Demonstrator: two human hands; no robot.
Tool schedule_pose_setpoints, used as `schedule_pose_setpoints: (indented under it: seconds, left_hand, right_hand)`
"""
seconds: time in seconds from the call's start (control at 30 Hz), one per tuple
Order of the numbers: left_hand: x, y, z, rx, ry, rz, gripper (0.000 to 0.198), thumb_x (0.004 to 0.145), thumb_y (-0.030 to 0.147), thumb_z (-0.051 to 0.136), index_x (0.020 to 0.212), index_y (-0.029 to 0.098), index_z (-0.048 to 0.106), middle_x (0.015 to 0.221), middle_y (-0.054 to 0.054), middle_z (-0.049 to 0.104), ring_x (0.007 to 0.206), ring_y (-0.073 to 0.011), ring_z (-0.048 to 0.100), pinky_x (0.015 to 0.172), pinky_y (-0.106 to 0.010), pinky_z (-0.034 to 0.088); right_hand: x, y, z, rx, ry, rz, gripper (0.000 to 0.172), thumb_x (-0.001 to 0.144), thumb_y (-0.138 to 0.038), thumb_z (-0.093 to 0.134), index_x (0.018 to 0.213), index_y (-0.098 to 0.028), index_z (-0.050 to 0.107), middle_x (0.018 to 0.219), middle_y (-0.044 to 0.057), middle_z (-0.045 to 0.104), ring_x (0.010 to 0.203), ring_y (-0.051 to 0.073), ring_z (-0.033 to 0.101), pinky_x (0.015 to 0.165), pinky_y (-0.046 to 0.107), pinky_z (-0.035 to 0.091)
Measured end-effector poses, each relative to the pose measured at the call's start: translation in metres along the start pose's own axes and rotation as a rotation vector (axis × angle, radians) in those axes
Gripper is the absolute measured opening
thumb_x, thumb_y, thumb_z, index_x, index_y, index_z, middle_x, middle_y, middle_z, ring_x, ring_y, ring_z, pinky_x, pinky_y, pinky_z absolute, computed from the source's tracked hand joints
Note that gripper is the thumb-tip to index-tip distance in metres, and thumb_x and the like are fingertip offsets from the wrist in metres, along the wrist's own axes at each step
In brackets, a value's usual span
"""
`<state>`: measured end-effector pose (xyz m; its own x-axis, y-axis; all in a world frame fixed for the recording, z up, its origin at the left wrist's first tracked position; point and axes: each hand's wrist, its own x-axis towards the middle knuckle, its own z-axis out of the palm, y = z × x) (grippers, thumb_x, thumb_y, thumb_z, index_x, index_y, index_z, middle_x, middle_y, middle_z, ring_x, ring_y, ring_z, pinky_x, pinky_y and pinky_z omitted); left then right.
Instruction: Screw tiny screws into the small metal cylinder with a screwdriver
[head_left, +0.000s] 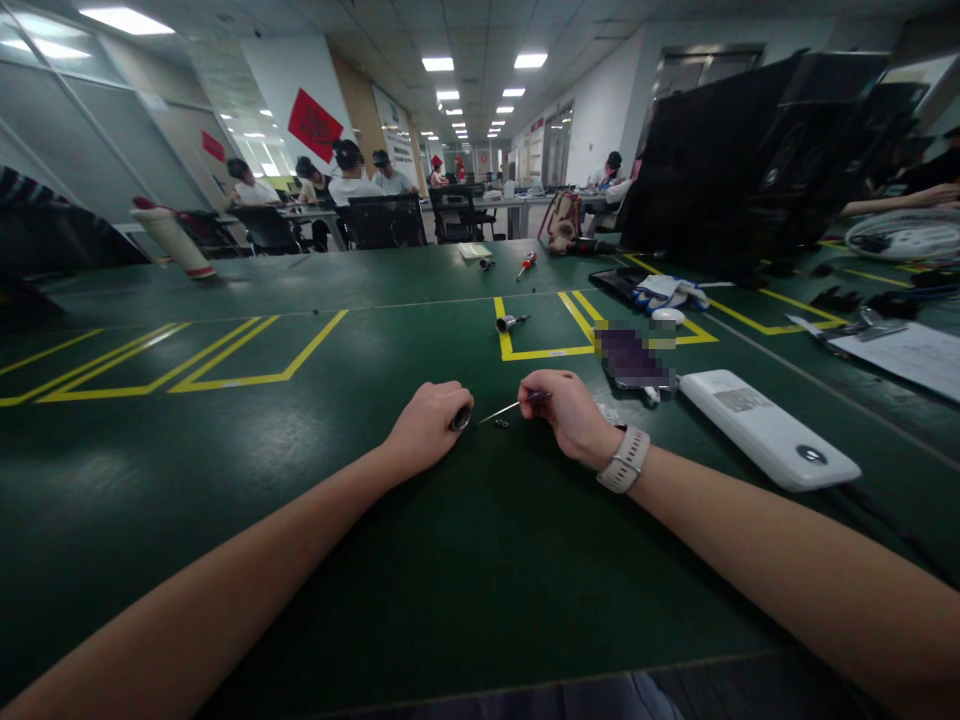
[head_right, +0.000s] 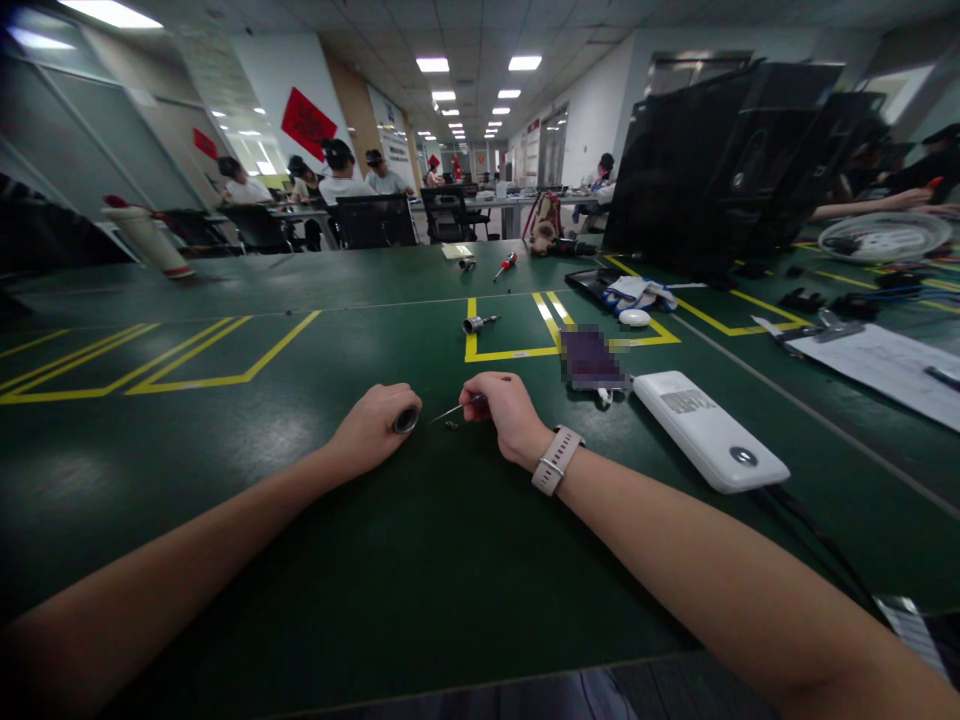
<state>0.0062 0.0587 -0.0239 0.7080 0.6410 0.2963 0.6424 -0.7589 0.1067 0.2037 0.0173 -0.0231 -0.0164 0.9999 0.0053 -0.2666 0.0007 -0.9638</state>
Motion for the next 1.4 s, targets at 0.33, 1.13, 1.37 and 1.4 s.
schedule_pose_setpoints:
  seconds: [0.33,1.13,1.37,1.4]
  left_hand:
    - [-0.002,-0.004,0.002,-0.155,0.129,-0.001,0.004,0.081,0.019,0.051,0.079,0.017,0.052,0.083,-0.004,0.06,0.078,-0.0174,0.056,0.072,-0.033,0.043]
    - [0.0,-0.007,-0.003,-0.062,0.307,-0.164,0.025,0.076,0.042,0.062,0.076,0.018,0.056,0.086,-0.006,0.062,0.081,-0.0218,0.055,0.074,-0.036,0.041]
    - [-0.007,-0.009,-0.013,-0.035,0.319,-0.388,0.037,0.078,0.055,0.055,0.087,0.019,0.058,0.083,-0.004,0.061,0.073,-0.019,0.057,0.061,-0.029,0.041]
    - [-0.007,-0.01,-0.015,-0.032,0.327,-0.418,0.039,0.077,0.057,0.055,0.087,0.019,0.058,0.082,-0.004,0.062,0.072,-0.0191,0.058,0.06,-0.029,0.04]
  right_hand:
    - [-0.002,-0.003,0.004,-0.032,0.133,-0.044,0.017,0.061,-0.02,0.053,0.045,-0.018,0.053,0.043,-0.003,0.046,0.047,0.01,0.042,0.05,0.026,0.031]
    - [-0.001,0.004,0.006,-0.367,0.082,-0.154,0.013,0.076,-0.018,0.056,0.089,-0.018,0.06,0.083,0.003,0.063,0.077,0.016,0.059,0.071,0.033,0.044]
    - [-0.025,0.01,0.015,-1.017,-0.472,-0.412,0.034,0.079,-0.001,0.047,0.108,-0.019,0.055,0.111,0.009,0.062,0.1,0.021,0.058,0.083,0.036,0.044]
    - [-0.029,0.008,0.017,-1.071,-0.536,-0.483,0.033,0.079,-0.001,0.047,0.106,-0.018,0.056,0.111,0.01,0.062,0.102,0.021,0.058,0.083,0.036,0.044]
